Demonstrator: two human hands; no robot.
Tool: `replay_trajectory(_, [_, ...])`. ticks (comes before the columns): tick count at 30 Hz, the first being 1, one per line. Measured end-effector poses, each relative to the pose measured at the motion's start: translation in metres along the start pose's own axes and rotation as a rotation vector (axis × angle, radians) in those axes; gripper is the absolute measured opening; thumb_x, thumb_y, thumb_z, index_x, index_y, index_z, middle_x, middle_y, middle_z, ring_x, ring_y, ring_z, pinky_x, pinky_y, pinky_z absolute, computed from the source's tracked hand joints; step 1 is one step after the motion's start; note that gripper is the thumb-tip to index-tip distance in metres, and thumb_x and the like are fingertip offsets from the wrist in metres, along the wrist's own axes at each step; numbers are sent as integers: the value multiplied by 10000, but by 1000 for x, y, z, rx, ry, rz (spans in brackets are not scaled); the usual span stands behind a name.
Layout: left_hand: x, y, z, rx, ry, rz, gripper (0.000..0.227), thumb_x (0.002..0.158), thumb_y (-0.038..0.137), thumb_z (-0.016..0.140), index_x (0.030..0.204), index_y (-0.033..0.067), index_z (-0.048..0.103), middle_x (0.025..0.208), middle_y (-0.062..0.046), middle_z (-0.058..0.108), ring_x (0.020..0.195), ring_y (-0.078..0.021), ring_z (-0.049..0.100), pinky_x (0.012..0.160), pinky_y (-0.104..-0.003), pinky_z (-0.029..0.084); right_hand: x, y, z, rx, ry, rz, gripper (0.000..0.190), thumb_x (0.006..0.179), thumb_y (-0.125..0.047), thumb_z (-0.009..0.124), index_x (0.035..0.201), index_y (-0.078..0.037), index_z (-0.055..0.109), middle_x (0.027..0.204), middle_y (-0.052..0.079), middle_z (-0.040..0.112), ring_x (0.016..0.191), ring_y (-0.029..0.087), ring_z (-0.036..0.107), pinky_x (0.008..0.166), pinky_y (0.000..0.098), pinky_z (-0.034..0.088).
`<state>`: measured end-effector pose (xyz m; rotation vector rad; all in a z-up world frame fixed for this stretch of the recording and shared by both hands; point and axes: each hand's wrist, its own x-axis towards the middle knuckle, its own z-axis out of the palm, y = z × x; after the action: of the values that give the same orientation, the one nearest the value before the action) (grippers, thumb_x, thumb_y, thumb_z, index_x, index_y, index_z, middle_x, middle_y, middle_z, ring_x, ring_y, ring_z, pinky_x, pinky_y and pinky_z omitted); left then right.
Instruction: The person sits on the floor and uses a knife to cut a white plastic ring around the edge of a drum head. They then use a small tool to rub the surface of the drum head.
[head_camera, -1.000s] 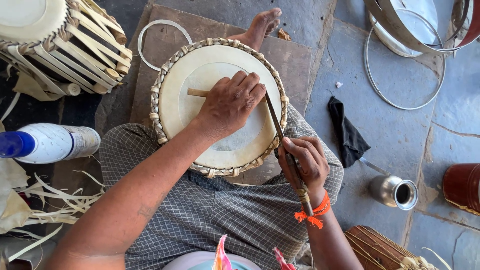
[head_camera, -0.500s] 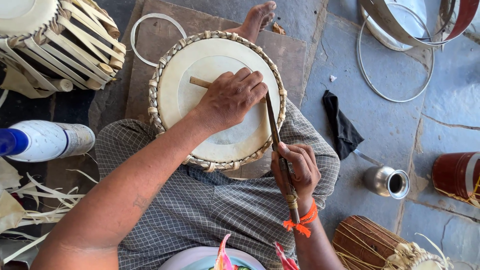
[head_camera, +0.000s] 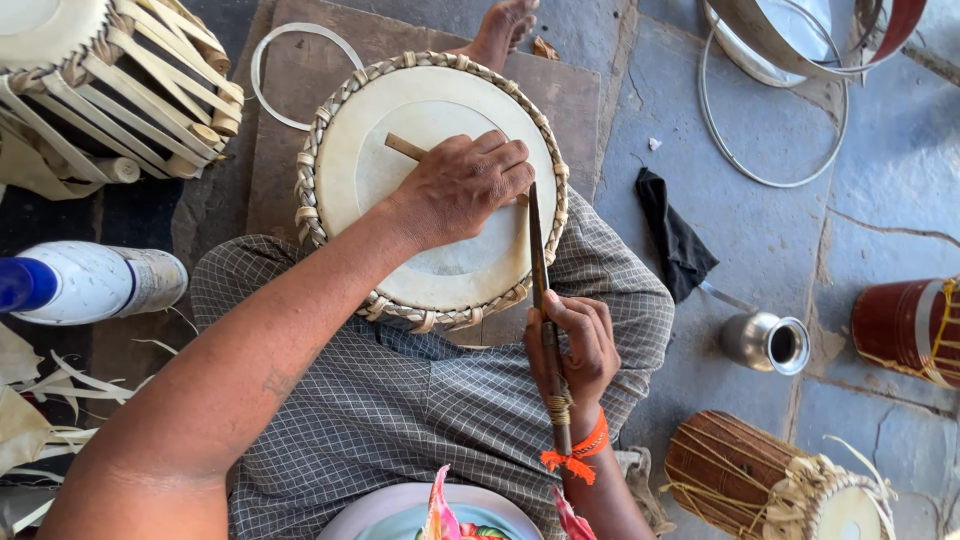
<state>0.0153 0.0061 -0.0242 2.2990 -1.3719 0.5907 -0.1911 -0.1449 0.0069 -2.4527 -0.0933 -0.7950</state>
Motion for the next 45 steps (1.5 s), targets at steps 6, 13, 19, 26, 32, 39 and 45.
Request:
replay_trajectory(6, [11,-3,-35,-302,-313,-30,73,953,188,653,958,116,666,997,-12,671,998,-173,649,861,-329,566,-27,-19,2,66,21,120,219,873,-51,792,1058,-72,677,917,61,717,892,175,713,760,306,598])
replay_trajectory(13, [-2,-39,-55,-140,-197,-168,381,949,11,584,1100,309,767,1093,-110,651,938,-237,665,766,-342,608,-22,18,-6,689,296,370,198,1005,-124,706,1169,-43,631,1078,91,685,954,181,683,839,328,575])
replay_trajectory(19, [-43,-110,-53,-224,181,-732,304,1071,101,673,1340,226,741,1047,-80,642,871,-194,613,758,-363,526,13,57,35,1351,332,728,318,1024,-177,681,1288,-38,575,1021,111,671,899,184,655,842,323,549])
replay_trajectory(26, [-75,-73,-59,-529,285,-1176,301,1060,105,646,1350,155,711,1130,-37,667,924,-158,581,873,-326,517,52,104,69,1362,412,929,400,1005,-251,700,1314,-29,578,1044,76,671,965,180,649,929,292,567])
replay_trajectory(32, [-83,-45,-73,-541,410,-1268,252,1078,115,667,1323,81,715,1111,-43,572,949,-84,569,876,-244,521,72,127,64,1472,309,928,426,983,-254,764,1327,-53,612,1043,68,662,980,186,630,871,305,540])
replay_trajectory(39, [-60,-4,-127,-625,410,-937,148,980,64,680,1107,80,606,1065,-20,611,922,-124,640,780,-266,569,46,136,-7,1310,387,732,233,1076,-215,765,1227,-100,631,1065,59,693,987,164,630,844,306,491])
replay_trajectory(45, [-16,18,-74,-186,-140,-417,170,863,55,739,1031,73,718,930,-65,581,830,-210,594,658,-354,514,41,108,-33,1087,364,557,301,1020,-224,842,1189,-79,638,1044,70,712,965,199,685,860,357,531])
